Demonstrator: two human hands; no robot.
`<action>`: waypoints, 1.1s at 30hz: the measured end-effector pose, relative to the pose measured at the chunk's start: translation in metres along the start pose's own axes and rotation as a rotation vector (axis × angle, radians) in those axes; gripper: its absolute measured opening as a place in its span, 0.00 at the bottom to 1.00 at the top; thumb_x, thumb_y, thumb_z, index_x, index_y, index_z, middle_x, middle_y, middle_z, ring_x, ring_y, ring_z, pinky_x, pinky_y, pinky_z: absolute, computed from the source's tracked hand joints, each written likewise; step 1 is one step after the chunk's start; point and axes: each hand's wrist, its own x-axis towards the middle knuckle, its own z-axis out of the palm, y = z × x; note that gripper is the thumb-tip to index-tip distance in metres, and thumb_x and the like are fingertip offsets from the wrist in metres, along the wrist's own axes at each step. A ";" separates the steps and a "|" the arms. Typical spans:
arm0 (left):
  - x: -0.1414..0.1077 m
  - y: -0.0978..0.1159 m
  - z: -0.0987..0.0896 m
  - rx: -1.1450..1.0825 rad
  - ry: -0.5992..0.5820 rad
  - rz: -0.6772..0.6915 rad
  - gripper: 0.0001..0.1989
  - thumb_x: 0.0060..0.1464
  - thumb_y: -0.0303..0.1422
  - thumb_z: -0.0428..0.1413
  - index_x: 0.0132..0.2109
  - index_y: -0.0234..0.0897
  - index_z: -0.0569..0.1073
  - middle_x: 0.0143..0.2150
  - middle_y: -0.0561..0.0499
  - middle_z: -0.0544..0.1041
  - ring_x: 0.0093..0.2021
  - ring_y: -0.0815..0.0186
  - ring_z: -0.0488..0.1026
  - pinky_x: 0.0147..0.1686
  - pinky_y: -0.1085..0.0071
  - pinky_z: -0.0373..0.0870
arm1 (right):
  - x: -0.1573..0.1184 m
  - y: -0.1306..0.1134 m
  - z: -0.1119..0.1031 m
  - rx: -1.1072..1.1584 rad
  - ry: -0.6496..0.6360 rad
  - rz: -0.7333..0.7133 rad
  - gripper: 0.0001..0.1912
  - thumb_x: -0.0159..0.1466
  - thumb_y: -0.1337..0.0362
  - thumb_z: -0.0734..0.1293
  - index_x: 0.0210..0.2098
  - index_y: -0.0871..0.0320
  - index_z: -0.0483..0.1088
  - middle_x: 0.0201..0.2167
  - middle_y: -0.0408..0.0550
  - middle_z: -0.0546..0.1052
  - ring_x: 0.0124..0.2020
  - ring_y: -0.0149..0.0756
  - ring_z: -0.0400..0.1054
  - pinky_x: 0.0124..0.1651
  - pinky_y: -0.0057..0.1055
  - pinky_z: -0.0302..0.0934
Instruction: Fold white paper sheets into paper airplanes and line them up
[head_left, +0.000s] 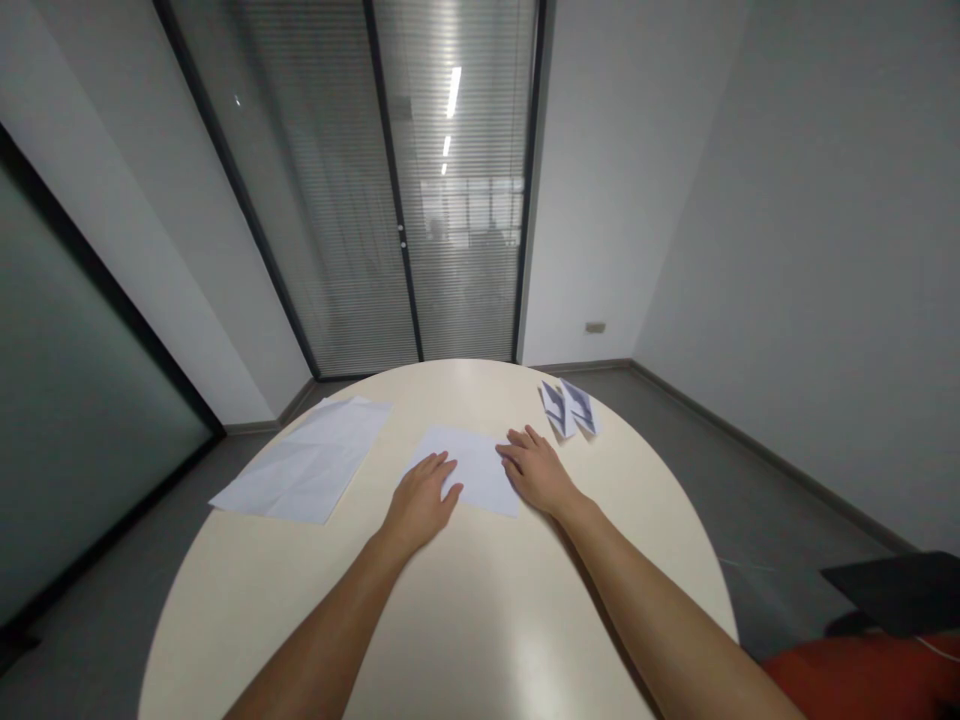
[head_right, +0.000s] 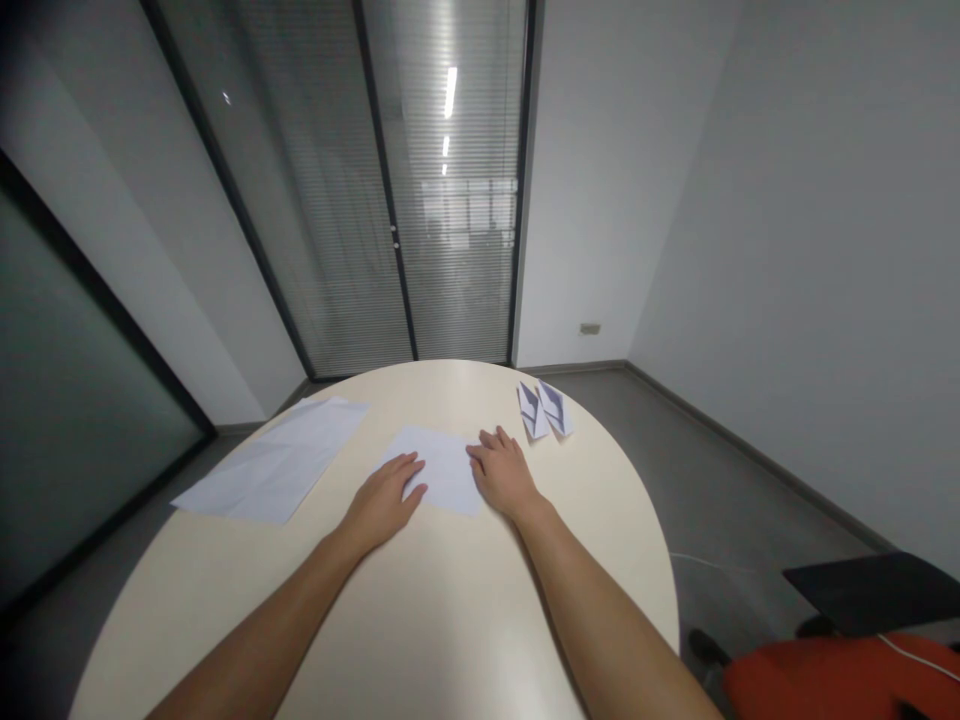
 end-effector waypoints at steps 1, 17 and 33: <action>0.000 0.000 0.001 -0.001 0.000 -0.001 0.23 0.66 0.39 0.50 0.63 0.37 0.73 0.68 0.44 0.69 0.68 0.55 0.65 0.69 0.58 0.60 | 0.000 -0.002 -0.002 0.015 0.026 -0.018 0.23 0.73 0.59 0.56 0.62 0.57 0.71 0.70 0.58 0.62 0.74 0.52 0.45 0.72 0.57 0.40; 0.000 0.010 -0.022 -0.037 0.002 0.078 0.16 0.65 0.38 0.51 0.52 0.41 0.80 0.53 0.46 0.81 0.55 0.56 0.75 0.58 0.61 0.69 | -0.005 -0.018 -0.010 0.229 -0.058 -0.351 0.24 0.69 0.53 0.63 0.59 0.57 0.74 0.57 0.54 0.78 0.60 0.46 0.69 0.66 0.42 0.58; 0.000 0.001 -0.001 0.120 -0.102 -0.099 0.29 0.69 0.44 0.45 0.70 0.36 0.63 0.74 0.38 0.57 0.74 0.44 0.53 0.69 0.45 0.51 | -0.008 -0.017 -0.003 0.111 -0.186 -0.197 0.41 0.70 0.45 0.60 0.72 0.66 0.55 0.73 0.62 0.53 0.75 0.55 0.44 0.74 0.52 0.42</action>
